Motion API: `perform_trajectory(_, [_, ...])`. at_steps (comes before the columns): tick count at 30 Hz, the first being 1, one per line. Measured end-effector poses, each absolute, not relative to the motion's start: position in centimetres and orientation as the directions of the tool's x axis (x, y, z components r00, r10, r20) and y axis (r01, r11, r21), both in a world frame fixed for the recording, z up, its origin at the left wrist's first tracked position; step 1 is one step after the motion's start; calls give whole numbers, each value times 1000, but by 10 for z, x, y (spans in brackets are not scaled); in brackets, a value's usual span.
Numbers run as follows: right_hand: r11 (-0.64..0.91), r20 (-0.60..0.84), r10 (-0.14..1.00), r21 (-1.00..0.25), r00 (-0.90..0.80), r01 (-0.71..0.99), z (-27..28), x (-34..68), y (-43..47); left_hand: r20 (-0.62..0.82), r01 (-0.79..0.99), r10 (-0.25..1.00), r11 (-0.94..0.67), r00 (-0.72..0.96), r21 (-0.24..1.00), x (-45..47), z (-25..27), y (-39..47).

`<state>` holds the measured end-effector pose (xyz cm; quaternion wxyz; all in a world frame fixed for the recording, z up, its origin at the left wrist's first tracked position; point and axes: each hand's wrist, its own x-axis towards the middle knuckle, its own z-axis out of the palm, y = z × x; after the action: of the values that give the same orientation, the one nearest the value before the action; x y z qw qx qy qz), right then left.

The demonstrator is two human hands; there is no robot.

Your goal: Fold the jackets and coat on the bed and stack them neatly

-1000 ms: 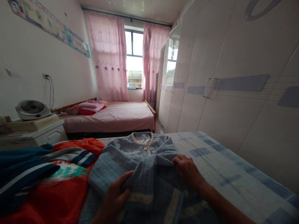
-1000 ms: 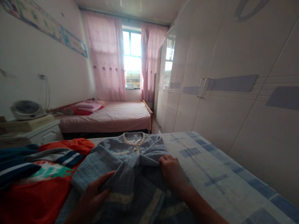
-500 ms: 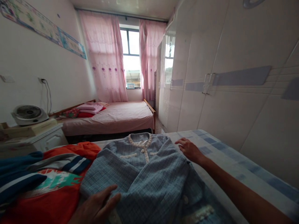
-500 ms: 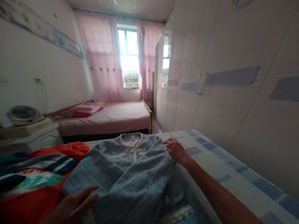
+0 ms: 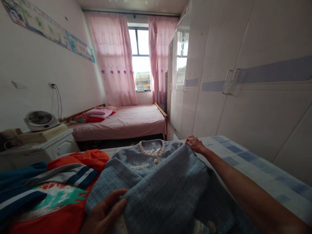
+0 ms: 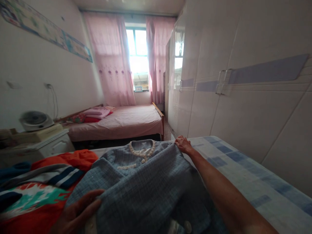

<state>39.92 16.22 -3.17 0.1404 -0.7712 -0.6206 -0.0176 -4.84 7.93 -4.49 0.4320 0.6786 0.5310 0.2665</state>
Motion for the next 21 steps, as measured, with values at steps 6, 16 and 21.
perform_trajectory(6, [-231,169,946,-256,278,939,-60,402,167,-110,472,950,-43,292,880,-55,-61,91])
perform_trajectory(16, [-122,172,964,-389,202,913,-43,406,53,-82,609,955,-114,284,785,-62,-72,90])
perform_trajectory(21, [-124,112,969,-543,218,831,-55,391,10,33,559,968,-170,247,812,-55,-80,91])
